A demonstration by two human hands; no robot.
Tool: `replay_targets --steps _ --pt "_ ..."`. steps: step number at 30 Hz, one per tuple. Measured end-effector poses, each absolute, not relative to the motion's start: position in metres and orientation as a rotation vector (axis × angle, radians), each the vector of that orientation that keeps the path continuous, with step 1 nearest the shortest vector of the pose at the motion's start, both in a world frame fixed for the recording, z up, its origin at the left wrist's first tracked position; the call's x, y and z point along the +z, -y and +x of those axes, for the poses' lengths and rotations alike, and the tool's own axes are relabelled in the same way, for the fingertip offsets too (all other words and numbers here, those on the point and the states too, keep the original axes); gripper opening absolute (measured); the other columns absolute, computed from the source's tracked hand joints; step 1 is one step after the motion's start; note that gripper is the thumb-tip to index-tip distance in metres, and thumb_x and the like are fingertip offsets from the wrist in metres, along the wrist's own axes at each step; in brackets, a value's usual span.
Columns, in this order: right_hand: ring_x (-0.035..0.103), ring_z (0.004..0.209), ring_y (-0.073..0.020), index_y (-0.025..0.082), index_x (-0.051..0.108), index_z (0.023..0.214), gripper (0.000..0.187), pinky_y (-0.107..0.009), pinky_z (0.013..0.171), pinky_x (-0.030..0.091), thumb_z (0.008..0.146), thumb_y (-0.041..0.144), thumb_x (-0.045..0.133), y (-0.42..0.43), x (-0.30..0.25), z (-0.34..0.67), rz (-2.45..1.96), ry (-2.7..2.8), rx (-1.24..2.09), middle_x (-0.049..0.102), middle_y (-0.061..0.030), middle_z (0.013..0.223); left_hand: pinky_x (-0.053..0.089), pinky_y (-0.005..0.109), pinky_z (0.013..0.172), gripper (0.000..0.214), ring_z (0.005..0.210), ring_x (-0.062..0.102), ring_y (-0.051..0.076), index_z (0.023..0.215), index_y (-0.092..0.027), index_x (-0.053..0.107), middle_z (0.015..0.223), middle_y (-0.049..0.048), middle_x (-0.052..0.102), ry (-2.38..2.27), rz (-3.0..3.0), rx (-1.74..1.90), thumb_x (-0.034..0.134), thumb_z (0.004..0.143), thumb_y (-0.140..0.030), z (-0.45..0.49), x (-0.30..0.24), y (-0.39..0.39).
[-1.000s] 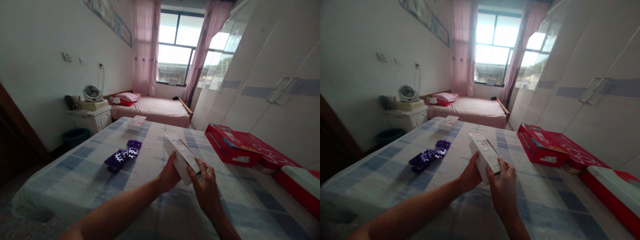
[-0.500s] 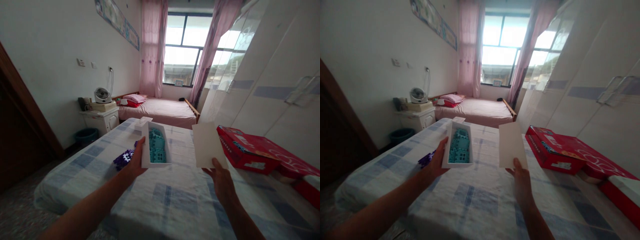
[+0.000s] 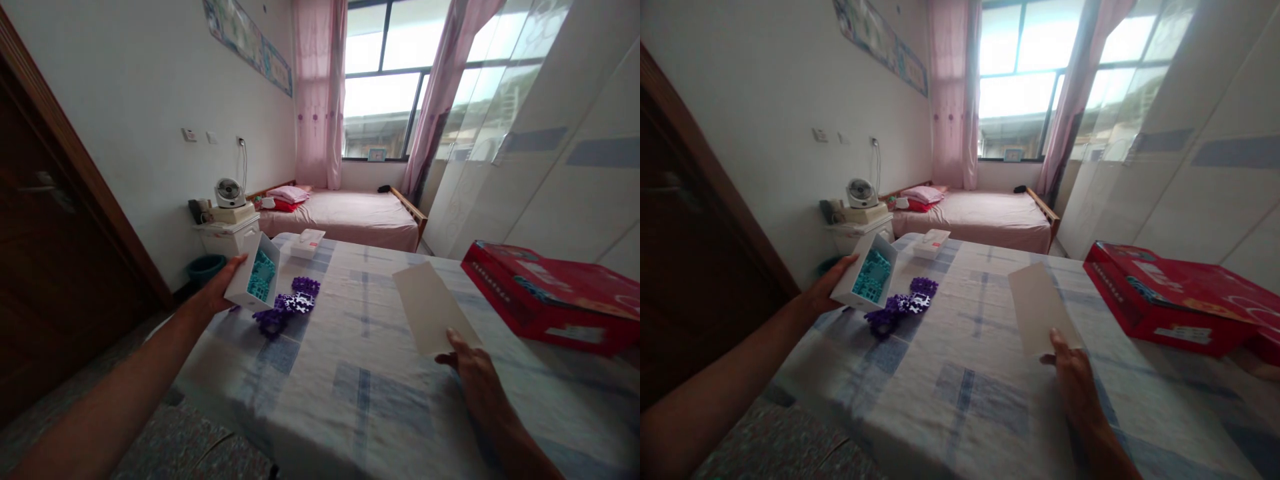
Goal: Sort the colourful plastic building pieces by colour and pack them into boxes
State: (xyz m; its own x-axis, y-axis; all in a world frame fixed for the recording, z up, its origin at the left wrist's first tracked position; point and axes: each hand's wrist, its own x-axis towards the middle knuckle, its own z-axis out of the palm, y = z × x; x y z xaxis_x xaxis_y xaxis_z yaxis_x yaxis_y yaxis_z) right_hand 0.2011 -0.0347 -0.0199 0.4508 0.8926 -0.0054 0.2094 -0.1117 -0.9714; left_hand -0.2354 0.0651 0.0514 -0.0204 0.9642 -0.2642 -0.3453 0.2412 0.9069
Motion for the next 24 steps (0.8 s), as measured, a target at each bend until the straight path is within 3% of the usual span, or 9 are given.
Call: replay_targets --steps 7,11,15,24 --pt "0.061 0.059 -0.0223 0.009 0.067 0.079 0.055 -0.032 0.060 0.049 0.071 0.060 0.049 0.038 -0.020 0.202 -1.616 1.023 0.723 0.066 -0.0097 0.063 0.056 0.029 0.053 0.032 0.058 0.067 0.020 0.096 -0.011 0.064 0.074 0.0094 0.071 -1.163 0.885 1.121 0.057 0.083 -0.039 -0.213 0.064 -0.068" --pt "0.060 0.061 -0.0228 0.013 0.064 0.058 0.053 -0.032 0.060 0.048 0.069 0.062 0.048 0.038 -0.017 0.201 -1.669 1.049 0.675 0.065 -0.0106 0.060 0.054 0.027 0.047 0.034 0.056 0.066 0.021 0.095 -0.010 0.065 0.077 0.0132 0.072 -1.208 0.971 1.011 0.060 0.081 -0.040 -0.200 0.069 -0.075" --pt "0.059 0.061 -0.0236 0.017 0.057 0.041 0.056 -0.033 0.062 0.047 0.068 0.064 0.044 0.040 -0.012 0.198 -1.732 1.100 0.619 0.063 -0.0118 0.055 0.049 0.025 0.041 0.035 0.047 0.063 0.020 0.094 -0.009 0.066 0.066 0.0128 0.070 -1.241 0.956 0.917 0.067 0.076 -0.039 -0.191 0.066 -0.083" --pt "0.058 0.059 -0.0224 0.018 0.056 0.041 0.054 -0.031 0.057 0.046 0.068 0.063 0.042 0.042 -0.004 0.191 -1.731 1.111 0.652 0.062 -0.0111 0.055 0.042 0.023 0.037 0.042 0.044 0.060 0.019 0.096 -0.012 0.067 0.063 0.0078 0.068 -1.341 1.285 0.828 0.074 0.067 -0.042 -0.176 0.064 -0.104"
